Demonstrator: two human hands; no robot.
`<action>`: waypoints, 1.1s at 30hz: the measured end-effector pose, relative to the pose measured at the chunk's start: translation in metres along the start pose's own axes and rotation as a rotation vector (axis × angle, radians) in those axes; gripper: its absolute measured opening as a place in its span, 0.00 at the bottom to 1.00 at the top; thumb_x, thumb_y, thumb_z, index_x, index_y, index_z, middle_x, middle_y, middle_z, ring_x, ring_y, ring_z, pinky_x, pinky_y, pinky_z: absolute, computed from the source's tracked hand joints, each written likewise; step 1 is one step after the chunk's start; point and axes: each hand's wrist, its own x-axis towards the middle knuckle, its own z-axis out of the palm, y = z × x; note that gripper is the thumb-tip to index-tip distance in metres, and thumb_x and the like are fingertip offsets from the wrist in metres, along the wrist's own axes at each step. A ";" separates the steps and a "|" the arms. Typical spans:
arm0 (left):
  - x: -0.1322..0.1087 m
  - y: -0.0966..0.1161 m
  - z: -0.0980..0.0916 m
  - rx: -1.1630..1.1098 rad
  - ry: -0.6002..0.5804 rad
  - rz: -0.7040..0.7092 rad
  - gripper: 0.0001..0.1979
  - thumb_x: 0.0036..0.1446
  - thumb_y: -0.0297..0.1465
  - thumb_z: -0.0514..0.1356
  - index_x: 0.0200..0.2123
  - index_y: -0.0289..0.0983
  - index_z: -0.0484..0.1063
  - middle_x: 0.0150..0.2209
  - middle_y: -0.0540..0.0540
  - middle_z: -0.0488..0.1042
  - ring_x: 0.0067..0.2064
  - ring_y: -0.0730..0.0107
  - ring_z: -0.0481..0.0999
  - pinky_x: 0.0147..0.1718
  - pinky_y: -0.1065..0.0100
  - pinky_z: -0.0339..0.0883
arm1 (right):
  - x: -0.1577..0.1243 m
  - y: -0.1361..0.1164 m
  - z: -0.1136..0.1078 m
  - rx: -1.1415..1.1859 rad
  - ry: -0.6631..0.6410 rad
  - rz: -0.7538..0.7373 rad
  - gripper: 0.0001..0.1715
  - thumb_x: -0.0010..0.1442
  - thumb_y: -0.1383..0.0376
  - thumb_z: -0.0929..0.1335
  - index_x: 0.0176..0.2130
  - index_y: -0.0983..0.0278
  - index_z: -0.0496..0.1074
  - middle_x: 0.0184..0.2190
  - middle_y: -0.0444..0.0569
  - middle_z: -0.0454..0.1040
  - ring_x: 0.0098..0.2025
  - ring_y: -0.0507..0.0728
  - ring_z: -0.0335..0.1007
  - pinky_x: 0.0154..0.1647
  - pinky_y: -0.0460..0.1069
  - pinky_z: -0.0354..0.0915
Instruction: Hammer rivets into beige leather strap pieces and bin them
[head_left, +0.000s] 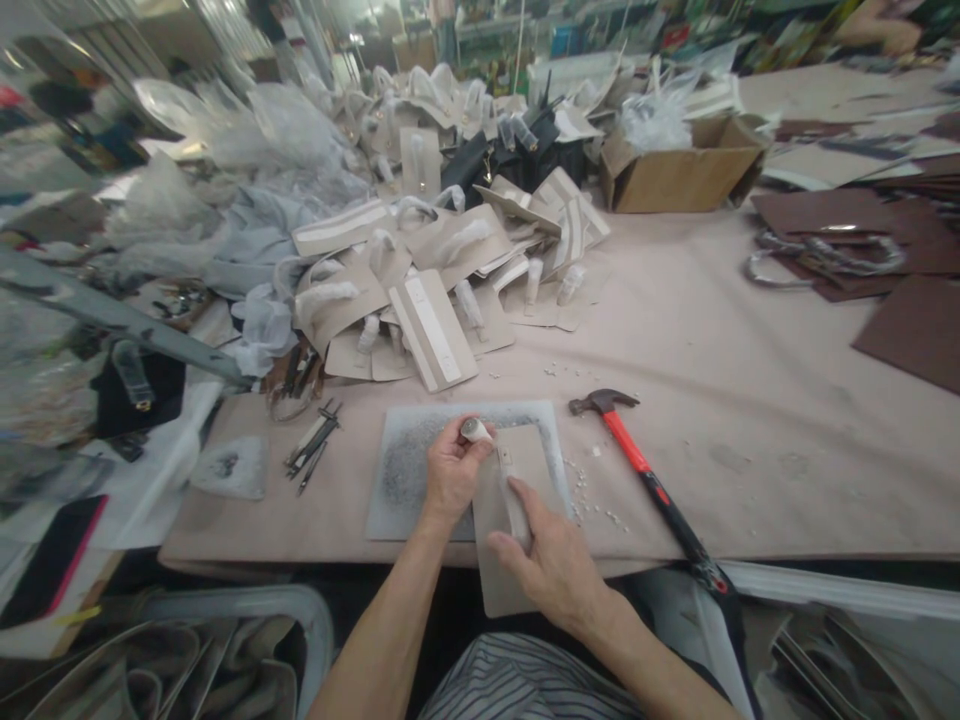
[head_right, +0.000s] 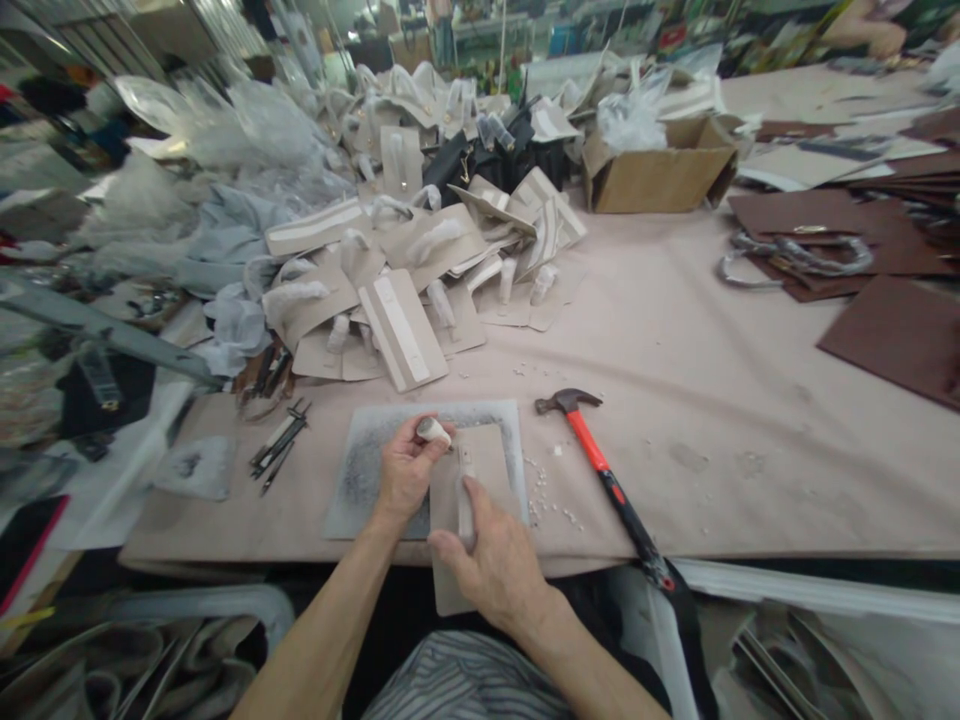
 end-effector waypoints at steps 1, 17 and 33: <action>0.000 0.001 -0.002 0.012 0.016 0.009 0.20 0.49 0.34 0.70 0.45 0.36 0.73 0.39 0.43 0.83 0.40 0.63 0.82 0.41 0.66 0.75 | 0.000 0.000 -0.003 0.022 -0.013 -0.047 0.38 0.68 0.51 0.60 0.67 0.74 0.57 0.57 0.67 0.72 0.57 0.69 0.71 0.57 0.63 0.68; -0.012 0.045 -0.032 -0.084 0.176 0.185 0.20 0.50 0.35 0.72 0.44 0.36 0.74 0.38 0.45 0.82 0.39 0.65 0.83 0.40 0.69 0.76 | 0.051 -0.013 -0.035 -0.693 -0.285 -0.669 0.14 0.62 0.74 0.62 0.47 0.66 0.70 0.60 0.58 0.66 0.46 0.62 0.72 0.47 0.57 0.68; -0.039 0.080 -0.028 -0.052 0.118 0.335 0.18 0.53 0.33 0.71 0.46 0.36 0.74 0.40 0.44 0.83 0.40 0.62 0.84 0.44 0.64 0.78 | 0.106 -0.046 -0.060 -0.510 -0.044 -0.114 0.14 0.64 0.57 0.68 0.42 0.66 0.72 0.37 0.55 0.77 0.37 0.59 0.73 0.34 0.49 0.59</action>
